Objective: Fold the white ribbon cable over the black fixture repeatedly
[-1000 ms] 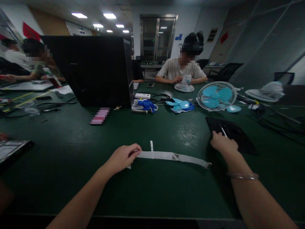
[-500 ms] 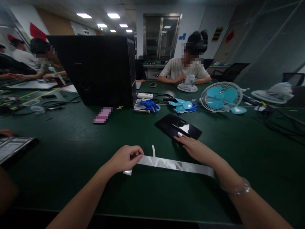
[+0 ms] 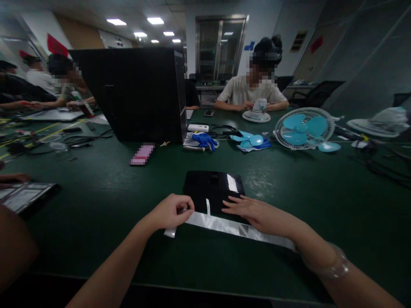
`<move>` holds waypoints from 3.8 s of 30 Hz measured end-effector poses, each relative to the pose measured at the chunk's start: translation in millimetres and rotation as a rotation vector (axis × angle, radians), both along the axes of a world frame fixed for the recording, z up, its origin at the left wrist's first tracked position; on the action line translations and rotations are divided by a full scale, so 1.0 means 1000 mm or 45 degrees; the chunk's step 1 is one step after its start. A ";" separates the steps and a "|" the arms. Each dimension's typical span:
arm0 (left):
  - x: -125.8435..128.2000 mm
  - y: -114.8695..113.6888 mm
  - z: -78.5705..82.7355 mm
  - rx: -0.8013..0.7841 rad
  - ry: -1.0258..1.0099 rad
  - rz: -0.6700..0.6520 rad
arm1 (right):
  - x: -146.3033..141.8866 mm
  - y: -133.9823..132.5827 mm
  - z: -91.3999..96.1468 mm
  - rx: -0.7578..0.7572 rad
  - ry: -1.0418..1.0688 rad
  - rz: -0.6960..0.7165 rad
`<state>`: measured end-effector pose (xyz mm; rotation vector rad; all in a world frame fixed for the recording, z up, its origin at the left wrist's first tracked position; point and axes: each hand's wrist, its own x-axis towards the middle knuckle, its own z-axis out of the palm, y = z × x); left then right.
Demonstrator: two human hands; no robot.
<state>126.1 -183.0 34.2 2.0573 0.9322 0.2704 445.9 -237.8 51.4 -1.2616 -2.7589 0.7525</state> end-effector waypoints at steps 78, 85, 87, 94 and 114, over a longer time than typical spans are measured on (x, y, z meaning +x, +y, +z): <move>-0.006 0.016 -0.013 0.610 -0.169 0.862 | -0.002 0.012 -0.019 0.213 -0.049 -0.154; -0.007 0.019 -0.018 0.664 -0.195 0.787 | -0.002 0.012 -0.015 0.184 -0.112 -0.199; -0.008 0.019 -0.019 0.656 -0.194 0.783 | 0.005 0.014 -0.016 0.171 -0.156 -0.242; -0.006 0.017 -0.016 0.575 -0.172 0.754 | 0.056 0.033 -0.024 0.057 -0.396 -0.693; -0.005 0.013 -0.010 0.493 -0.089 0.673 | 0.175 0.035 -0.038 0.075 -0.625 -2.175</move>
